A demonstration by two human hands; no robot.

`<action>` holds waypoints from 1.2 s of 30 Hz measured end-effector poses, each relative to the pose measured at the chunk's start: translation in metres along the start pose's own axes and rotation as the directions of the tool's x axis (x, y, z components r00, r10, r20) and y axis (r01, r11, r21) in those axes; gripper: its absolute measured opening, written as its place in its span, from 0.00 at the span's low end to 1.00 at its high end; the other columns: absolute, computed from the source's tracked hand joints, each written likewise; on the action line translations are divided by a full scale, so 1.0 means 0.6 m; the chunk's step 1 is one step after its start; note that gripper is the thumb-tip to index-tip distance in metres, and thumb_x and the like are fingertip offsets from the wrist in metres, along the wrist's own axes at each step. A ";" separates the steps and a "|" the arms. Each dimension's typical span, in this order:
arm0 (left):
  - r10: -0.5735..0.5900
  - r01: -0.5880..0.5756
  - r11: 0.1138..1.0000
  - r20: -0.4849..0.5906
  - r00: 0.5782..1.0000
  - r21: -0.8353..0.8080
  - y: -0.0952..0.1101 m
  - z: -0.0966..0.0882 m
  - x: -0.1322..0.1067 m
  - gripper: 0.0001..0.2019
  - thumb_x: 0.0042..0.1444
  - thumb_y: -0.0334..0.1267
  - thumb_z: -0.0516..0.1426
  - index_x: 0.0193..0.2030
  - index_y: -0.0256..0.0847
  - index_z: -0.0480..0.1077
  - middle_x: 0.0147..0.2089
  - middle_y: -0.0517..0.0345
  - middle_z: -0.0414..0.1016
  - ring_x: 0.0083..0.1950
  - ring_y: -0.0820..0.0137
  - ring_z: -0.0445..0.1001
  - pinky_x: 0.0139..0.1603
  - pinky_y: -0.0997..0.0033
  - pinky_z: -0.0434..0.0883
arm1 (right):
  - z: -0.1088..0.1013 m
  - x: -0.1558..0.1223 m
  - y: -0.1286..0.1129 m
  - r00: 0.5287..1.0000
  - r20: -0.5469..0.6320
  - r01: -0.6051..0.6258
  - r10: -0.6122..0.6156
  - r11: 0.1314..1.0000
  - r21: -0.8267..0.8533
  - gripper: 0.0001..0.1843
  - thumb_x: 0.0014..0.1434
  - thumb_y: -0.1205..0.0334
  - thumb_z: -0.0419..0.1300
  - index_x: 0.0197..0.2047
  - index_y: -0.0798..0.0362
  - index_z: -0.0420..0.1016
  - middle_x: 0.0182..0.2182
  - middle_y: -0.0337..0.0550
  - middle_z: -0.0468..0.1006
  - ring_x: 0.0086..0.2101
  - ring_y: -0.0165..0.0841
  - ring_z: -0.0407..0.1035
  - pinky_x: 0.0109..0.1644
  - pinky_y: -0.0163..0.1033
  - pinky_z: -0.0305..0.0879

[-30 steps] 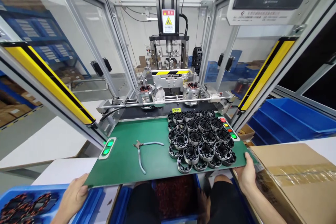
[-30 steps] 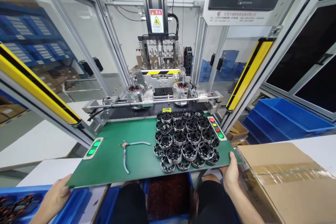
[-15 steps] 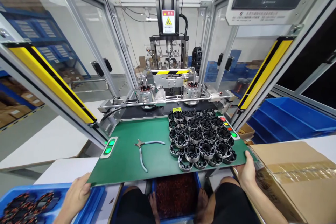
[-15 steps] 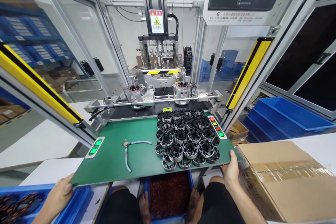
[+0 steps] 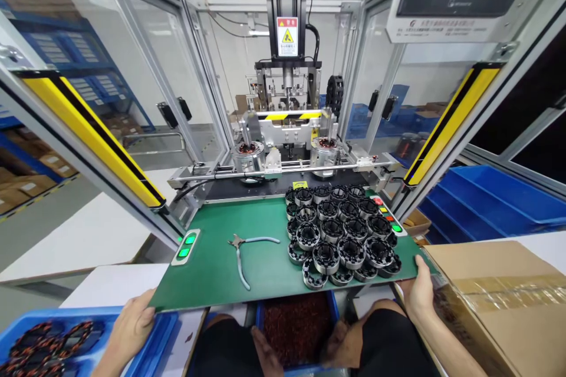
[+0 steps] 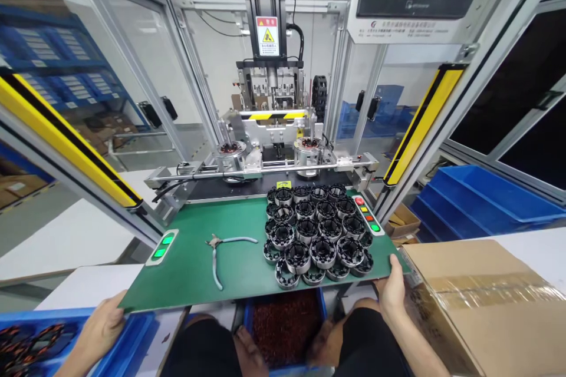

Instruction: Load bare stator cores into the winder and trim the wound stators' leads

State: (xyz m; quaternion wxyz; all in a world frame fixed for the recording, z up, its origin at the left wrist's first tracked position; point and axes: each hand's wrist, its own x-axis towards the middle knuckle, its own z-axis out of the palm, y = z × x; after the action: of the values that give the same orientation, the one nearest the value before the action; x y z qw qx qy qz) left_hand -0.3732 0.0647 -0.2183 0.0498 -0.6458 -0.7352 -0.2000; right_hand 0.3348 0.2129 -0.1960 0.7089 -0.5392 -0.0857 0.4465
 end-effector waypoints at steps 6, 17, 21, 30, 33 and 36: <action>-0.037 0.037 0.986 0.008 0.999 -0.164 0.005 -0.009 -0.001 0.45 0.75 0.68 0.30 0.46 0.50 0.85 0.45 0.51 0.89 0.47 0.51 0.86 0.54 0.54 0.78 | 0.004 -0.006 -0.004 1.000 -0.020 0.007 -0.007 1.000 -0.007 0.31 0.53 0.42 0.70 0.57 0.47 0.85 0.57 0.41 0.88 0.64 0.49 0.77 0.61 0.52 0.84; -0.047 0.052 0.985 0.032 0.998 -0.167 0.003 -0.010 -0.001 0.50 0.71 0.77 0.29 0.48 0.51 0.86 0.47 0.51 0.90 0.48 0.50 0.86 0.54 0.53 0.78 | 0.006 -0.009 -0.013 1.000 -0.016 0.012 -0.011 1.000 0.015 0.29 0.49 0.43 0.72 0.52 0.47 0.84 0.55 0.41 0.88 0.68 0.51 0.74 0.64 0.54 0.84; -0.038 0.044 0.984 0.034 0.999 -0.171 -0.002 -0.009 -0.003 0.50 0.71 0.76 0.29 0.49 0.49 0.86 0.48 0.49 0.90 0.48 0.50 0.86 0.54 0.52 0.77 | 0.007 -0.009 -0.013 1.000 -0.011 0.017 -0.017 1.000 0.010 0.28 0.50 0.43 0.71 0.52 0.47 0.85 0.56 0.41 0.88 0.68 0.50 0.74 0.64 0.53 0.84; -0.041 0.046 0.987 0.034 0.999 -0.153 0.022 -0.023 -0.001 0.49 0.73 0.73 0.28 0.49 0.49 0.86 0.44 0.50 0.88 0.47 0.51 0.84 0.52 0.53 0.77 | 0.006 -0.006 -0.006 0.999 -0.011 0.035 -0.035 0.999 -0.005 0.29 0.53 0.44 0.70 0.56 0.47 0.85 0.56 0.41 0.89 0.64 0.49 0.78 0.62 0.53 0.85; -0.045 0.050 0.987 0.036 0.998 -0.151 0.028 -0.026 -0.001 0.50 0.73 0.74 0.28 0.49 0.48 0.86 0.43 0.51 0.88 0.46 0.51 0.84 0.52 0.52 0.76 | 0.007 -0.005 -0.005 0.999 -0.034 0.027 -0.027 1.000 0.003 0.29 0.53 0.44 0.70 0.56 0.47 0.85 0.56 0.41 0.89 0.66 0.48 0.77 0.61 0.51 0.85; -0.041 0.045 0.988 0.031 0.999 -0.148 0.032 -0.028 -0.001 0.50 0.74 0.72 0.28 0.49 0.47 0.86 0.43 0.50 0.88 0.44 0.53 0.83 0.52 0.53 0.75 | 0.007 -0.005 -0.005 0.999 -0.030 0.021 -0.021 1.000 0.012 0.29 0.53 0.44 0.70 0.55 0.47 0.85 0.57 0.41 0.88 0.66 0.48 0.77 0.62 0.50 0.84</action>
State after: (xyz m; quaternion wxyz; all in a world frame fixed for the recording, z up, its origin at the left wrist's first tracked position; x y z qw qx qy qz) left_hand -0.3574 0.0599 -0.1986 -0.0129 -0.6344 -0.7326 -0.2461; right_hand 0.3322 0.2139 -0.1907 0.7182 -0.5405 -0.0779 0.4313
